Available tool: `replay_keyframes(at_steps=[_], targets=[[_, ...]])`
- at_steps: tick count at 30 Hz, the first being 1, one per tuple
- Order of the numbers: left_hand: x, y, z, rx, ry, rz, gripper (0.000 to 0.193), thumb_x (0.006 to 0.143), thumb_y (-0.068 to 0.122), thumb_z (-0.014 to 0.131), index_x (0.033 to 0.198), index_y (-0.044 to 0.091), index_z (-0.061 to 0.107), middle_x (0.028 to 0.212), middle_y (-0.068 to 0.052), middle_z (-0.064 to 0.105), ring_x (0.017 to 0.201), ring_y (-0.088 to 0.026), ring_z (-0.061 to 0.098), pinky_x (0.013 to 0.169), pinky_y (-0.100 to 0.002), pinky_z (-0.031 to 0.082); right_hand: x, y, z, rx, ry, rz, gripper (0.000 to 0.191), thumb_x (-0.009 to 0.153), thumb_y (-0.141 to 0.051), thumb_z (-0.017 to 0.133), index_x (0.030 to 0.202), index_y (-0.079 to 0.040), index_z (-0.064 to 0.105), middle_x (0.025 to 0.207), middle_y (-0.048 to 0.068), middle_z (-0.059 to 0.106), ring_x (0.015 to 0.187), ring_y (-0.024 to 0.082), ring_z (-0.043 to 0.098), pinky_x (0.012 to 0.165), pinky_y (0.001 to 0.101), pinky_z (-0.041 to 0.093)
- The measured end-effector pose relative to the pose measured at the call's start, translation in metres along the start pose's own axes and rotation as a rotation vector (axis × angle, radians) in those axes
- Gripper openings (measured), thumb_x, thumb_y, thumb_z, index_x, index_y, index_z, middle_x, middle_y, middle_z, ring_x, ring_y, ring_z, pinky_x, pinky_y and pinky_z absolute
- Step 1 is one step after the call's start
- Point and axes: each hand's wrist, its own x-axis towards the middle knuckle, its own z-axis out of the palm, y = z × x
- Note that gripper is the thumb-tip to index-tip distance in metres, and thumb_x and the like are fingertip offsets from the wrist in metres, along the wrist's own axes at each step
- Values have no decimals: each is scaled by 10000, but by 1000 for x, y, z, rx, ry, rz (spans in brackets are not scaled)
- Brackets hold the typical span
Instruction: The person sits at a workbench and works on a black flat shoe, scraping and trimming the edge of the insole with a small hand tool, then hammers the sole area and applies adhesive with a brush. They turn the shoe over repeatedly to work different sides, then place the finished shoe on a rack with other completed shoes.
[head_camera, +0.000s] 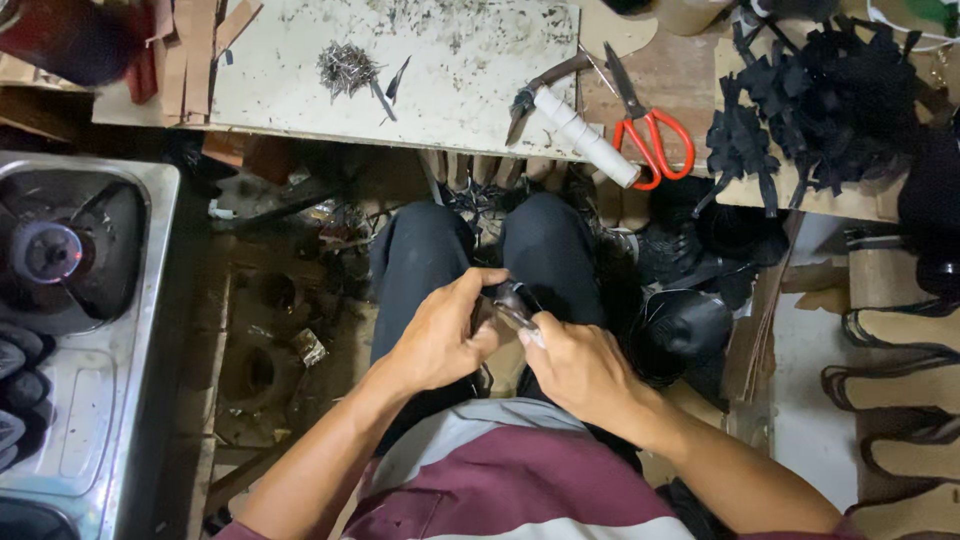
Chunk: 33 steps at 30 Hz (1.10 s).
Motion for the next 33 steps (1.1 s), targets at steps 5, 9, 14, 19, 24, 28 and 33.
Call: replay_keyframes(at_steps=[5, 9, 14, 19, 24, 28, 33], targets=[[7, -6, -7, -27, 86, 28, 519, 771, 65, 648, 1279, 1, 558, 696, -126, 636, 586, -241, 618, 568, -379, 492, 17, -16, -13, -58, -4, 11, 209, 952, -212, 638, 895, -12, 629, 661, 226, 663, 622, 431, 669, 521, 501, 498], [9, -9, -15, -22, 102, -117, 513, 777, 83, 669, 1279, 25, 581, 668, -135, 626, 566, -239, 604, 557, -386, 475, -9, -51, -66, 342, 216, -223, 240, 957, -193, 598, 1079, 10, 633, 703, 135, 691, 542, 267, 697, 512, 409, 558], [12, -13, -18, -42, 100, -103, 529, 774, 87, 674, 1288, 29, 565, 677, -149, 637, 582, -231, 619, 581, -376, 488, 9, -45, -31, 53, 443, -488, 201, 1016, -195, 579, 1014, -9, 655, 827, 166, 724, 689, 329, 700, 621, 421, 533], [9, -40, -21, -172, 137, -24, 531, 808, 43, 655, 1329, 37, 553, 911, -112, 701, 817, -192, 669, 766, -326, 532, 12, 8, 16, 101, 6, 71, 236, 928, -246, 662, 856, -21, 649, 667, 199, 670, 626, 390, 692, 538, 445, 515], [2, -72, 11, -561, 341, -17, 588, 902, 5, 669, 1459, 42, 485, 1268, -63, 630, 1181, -166, 581, 1038, -307, 442, -46, 41, 13, 34, -249, 191, 290, 888, -297, 723, 868, -10, 678, 761, 166, 715, 682, 312, 728, 617, 400, 540], [10, -83, 3, -865, 480, -109, 632, 883, -1, 643, 1496, 65, 503, 1185, -106, 681, 1050, -193, 654, 963, -334, 530, -57, 57, 20, 372, -27, 300, 353, 848, -242, 716, 1104, 1, 710, 962, 119, 769, 849, 255, 763, 751, 344, 600], [18, -50, -23, -1284, 561, 118, 667, 905, -27, 627, 1539, 82, 451, 1289, -133, 621, 1132, -227, 630, 1026, -401, 529, -31, 55, 37, 1308, 102, 536, 519, 947, -248, 609, 1401, -17, 512, 1256, 107, 689, 1125, 283, 672, 955, 401, 553]])
